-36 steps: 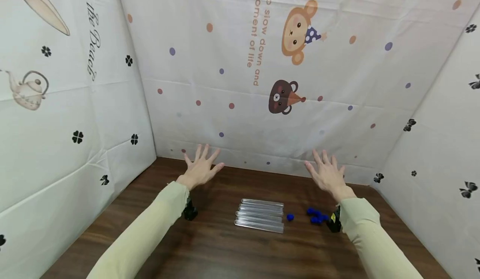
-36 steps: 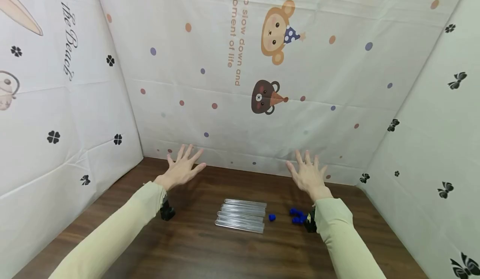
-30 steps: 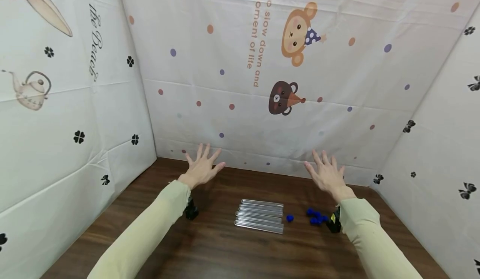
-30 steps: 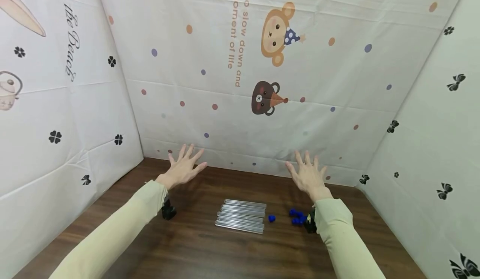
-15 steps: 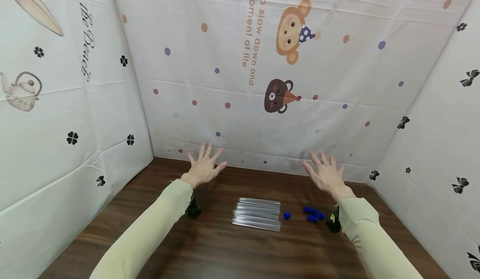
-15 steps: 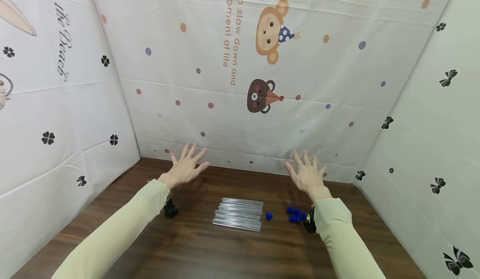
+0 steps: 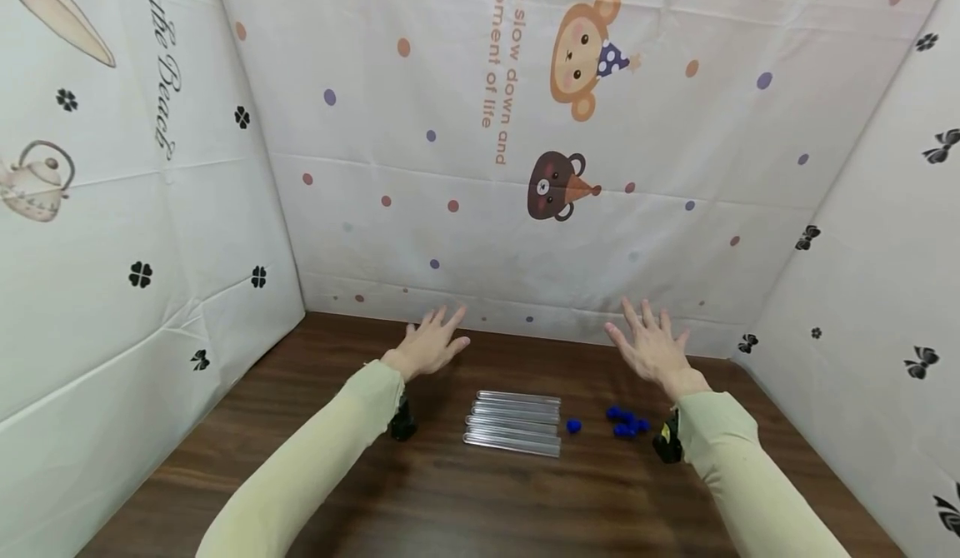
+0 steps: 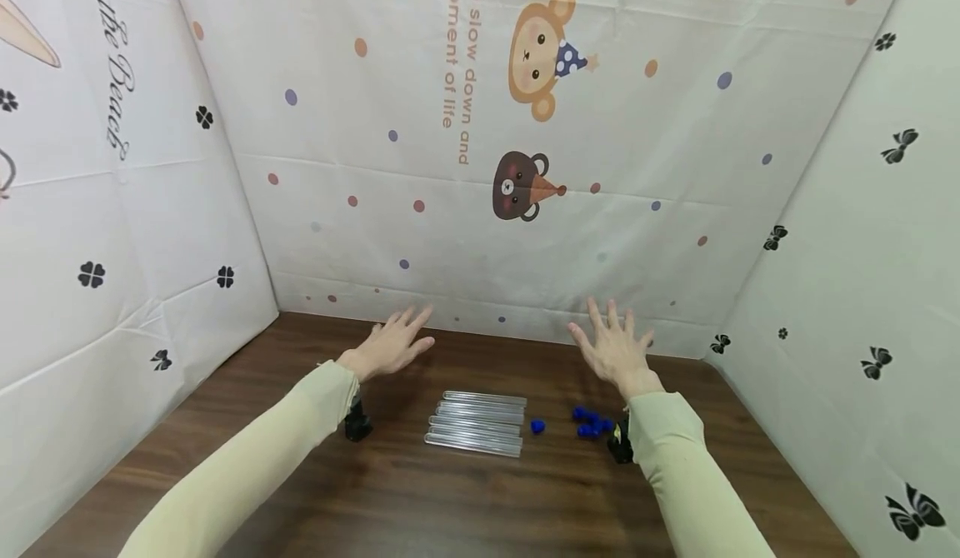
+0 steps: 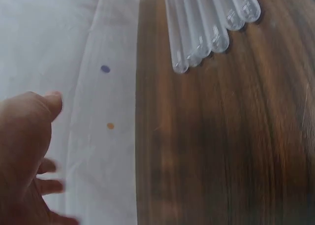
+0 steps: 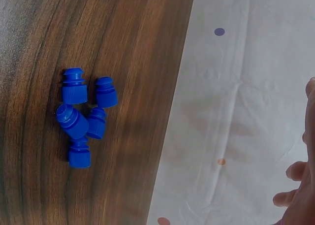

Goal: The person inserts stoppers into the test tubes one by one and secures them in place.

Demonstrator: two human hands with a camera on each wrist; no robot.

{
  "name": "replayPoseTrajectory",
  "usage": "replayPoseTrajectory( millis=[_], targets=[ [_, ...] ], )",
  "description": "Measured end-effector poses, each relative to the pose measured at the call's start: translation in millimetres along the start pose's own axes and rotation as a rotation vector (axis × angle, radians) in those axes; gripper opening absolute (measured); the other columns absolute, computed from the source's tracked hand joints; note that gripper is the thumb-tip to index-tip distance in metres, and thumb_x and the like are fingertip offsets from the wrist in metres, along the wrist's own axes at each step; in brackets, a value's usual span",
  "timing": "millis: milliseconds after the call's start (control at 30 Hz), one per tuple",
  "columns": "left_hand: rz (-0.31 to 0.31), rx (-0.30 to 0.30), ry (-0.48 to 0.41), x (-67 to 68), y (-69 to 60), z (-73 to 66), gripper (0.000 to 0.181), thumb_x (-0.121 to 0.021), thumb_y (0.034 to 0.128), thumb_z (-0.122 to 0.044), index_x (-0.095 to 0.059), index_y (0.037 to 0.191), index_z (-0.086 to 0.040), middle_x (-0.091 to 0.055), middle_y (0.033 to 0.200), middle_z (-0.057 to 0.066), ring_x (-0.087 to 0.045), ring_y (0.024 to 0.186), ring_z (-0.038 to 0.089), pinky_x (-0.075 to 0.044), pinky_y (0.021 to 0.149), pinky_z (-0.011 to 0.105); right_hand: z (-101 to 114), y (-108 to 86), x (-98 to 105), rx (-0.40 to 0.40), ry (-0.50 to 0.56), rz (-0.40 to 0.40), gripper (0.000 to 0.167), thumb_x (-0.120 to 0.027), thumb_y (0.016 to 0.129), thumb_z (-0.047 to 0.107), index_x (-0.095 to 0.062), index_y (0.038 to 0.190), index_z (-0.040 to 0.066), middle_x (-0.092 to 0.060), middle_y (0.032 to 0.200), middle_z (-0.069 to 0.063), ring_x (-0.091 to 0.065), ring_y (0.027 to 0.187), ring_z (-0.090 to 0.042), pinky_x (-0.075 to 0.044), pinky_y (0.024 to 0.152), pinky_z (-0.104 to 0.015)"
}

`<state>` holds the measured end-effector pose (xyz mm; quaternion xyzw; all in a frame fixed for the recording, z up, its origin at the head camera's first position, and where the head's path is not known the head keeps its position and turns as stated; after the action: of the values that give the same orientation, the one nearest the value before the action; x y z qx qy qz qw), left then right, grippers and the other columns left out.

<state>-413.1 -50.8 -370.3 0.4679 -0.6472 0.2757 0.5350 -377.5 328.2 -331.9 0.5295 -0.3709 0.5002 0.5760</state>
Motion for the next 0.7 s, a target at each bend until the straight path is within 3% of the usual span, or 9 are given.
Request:
replayPoseTrajectory(
  millis=[133,367,533,700],
  targets=[
    [0.057,-0.054,0.009,-10.9,3.7,-14.9,0.064,-0.044,0.1020,-0.039,-0.014,0.156,-0.022,-0.035,0.153,0.021,-0.035,0.141,0.039,-0.036,0.109,0.055,2,-0.3,1,0.022,-0.022,-0.016,0.079,-0.019,0.097,0.066,-0.012,0.156,0.014,-0.009,0.158,-0.029,-0.007,0.141,-0.056,-0.011,0.101,-0.080],
    [0.168,-0.123,-0.007,-29.6,7.7,-38.3,0.057,-0.050,0.1006,-0.032,-0.028,0.152,-0.018,-0.046,0.148,0.008,-0.050,0.132,0.026,-0.045,0.104,0.044,1,-1.7,-1,0.055,-0.051,-0.007,0.071,-0.020,0.102,0.056,-0.014,0.155,0.008,-0.020,0.154,-0.032,-0.023,0.135,-0.057,-0.025,0.099,-0.075],
    [0.184,-0.198,0.044,-45.0,13.9,-55.2,0.039,-0.055,0.0983,-0.024,-0.053,0.136,-0.013,-0.061,0.133,0.004,-0.063,0.113,0.018,-0.052,0.092,0.033,-1,-2.3,-3,0.088,-0.087,-0.001,0.066,-0.028,0.104,0.046,-0.020,0.153,0.002,-0.042,0.141,-0.035,-0.045,0.121,-0.056,-0.039,0.091,-0.069],
    [0.191,-0.268,0.088,-57.9,17.8,-70.3,0.024,-0.061,0.0950,-0.016,-0.067,0.118,-0.015,-0.069,0.114,-0.001,-0.066,0.101,0.013,-0.054,0.083,0.026,-4,-0.8,-7,0.104,-0.066,0.045,0.067,-0.030,0.104,0.045,-0.021,0.151,-0.002,-0.051,0.131,-0.037,-0.057,0.107,-0.051,-0.046,0.087,-0.062]
  ],
)
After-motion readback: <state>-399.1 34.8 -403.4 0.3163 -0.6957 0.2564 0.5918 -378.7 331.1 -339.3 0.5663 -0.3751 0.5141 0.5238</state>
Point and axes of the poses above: each hand's wrist, its own y-axis towards the middle knuckle, its own x-axis out of the back of the hand, z = x × y, the point moved 2 cm from there along y, towards the middle knuckle
